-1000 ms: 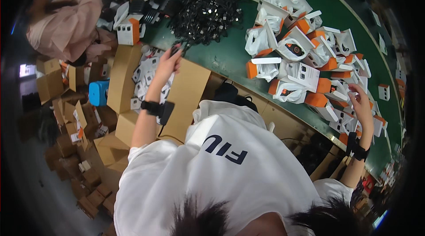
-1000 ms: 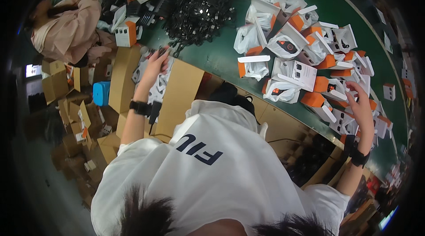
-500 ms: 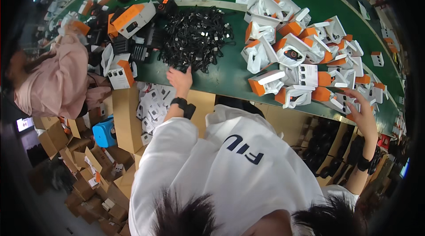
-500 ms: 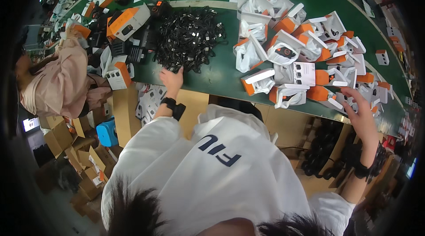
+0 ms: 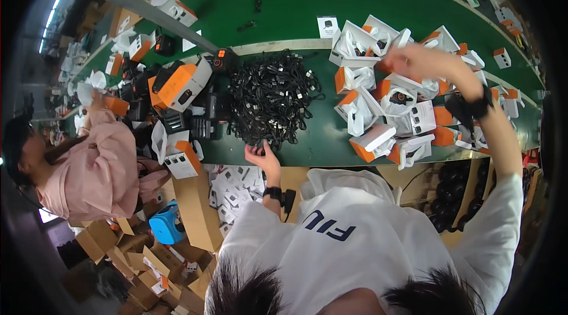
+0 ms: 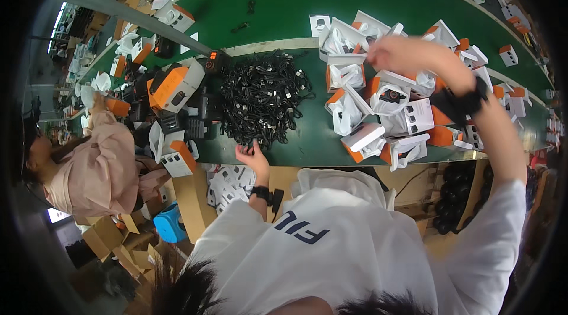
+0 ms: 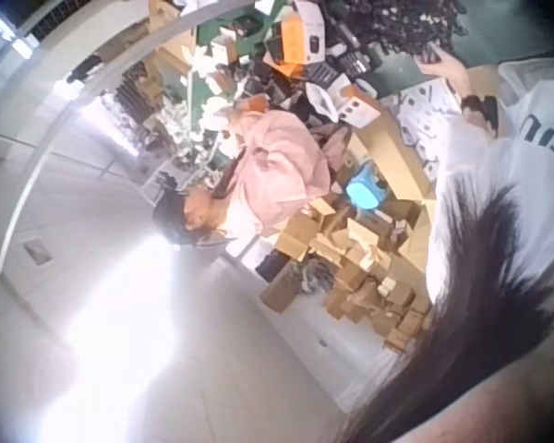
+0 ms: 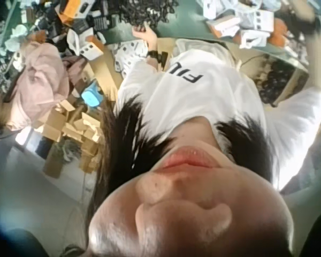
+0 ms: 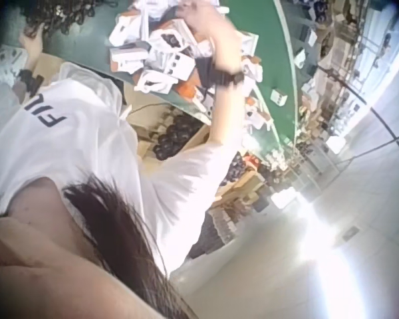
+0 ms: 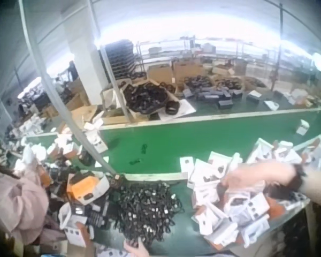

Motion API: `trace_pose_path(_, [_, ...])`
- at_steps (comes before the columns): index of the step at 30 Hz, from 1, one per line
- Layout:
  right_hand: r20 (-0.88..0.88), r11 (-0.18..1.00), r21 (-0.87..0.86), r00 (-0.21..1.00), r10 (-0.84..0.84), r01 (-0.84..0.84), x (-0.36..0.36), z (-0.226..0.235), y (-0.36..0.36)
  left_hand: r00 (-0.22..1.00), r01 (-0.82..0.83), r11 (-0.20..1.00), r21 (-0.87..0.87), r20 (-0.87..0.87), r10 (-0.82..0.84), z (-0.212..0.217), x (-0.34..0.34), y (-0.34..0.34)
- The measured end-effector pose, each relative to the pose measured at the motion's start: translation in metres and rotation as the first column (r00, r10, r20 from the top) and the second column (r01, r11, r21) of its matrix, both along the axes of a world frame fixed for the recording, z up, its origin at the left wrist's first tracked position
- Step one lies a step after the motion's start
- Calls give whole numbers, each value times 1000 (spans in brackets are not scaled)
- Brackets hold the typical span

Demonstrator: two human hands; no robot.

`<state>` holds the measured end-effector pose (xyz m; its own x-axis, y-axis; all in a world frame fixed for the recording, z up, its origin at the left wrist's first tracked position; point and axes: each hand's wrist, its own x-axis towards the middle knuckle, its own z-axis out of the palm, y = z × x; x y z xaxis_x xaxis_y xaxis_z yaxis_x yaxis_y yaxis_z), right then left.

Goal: Packaging smartwatches, chargers, and manuals into boxes on an assembly line conveyor belt.

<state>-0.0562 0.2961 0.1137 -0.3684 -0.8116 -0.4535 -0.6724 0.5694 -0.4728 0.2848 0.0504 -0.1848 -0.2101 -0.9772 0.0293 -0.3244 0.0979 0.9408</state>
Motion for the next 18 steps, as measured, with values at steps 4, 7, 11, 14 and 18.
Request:
trace_pose_path(4, [-71, 983, 133, 991, -116, 124, -98, -58, -81, 881, 326, 915, -239, 428, -202, 13, 27, 22])
trace_pose_path(7, [-14, 954, 150, 965, -262, 261, -144, -113, -143, 721, 388, 894, -225, 678, -142, 1, 43, 32])
trace_pose_path(11, [69, 879, 468, 987, -142, 94, -182, -173, -180, 890, 256, 922, -289, 443, -108, -8, 35, 22])
trace_pose_path(14, [-40, 843, 537, 999, -4, 25, -206, -213, -180, 959, 84, 995, -45, 276, -69, 8, 22, 22])
trace_pose_path(18, [-140, 888, 441, 987, -78, 133, -221, -264, -170, 949, 125, 987, -97, 303, -90, 35, 34, 18])
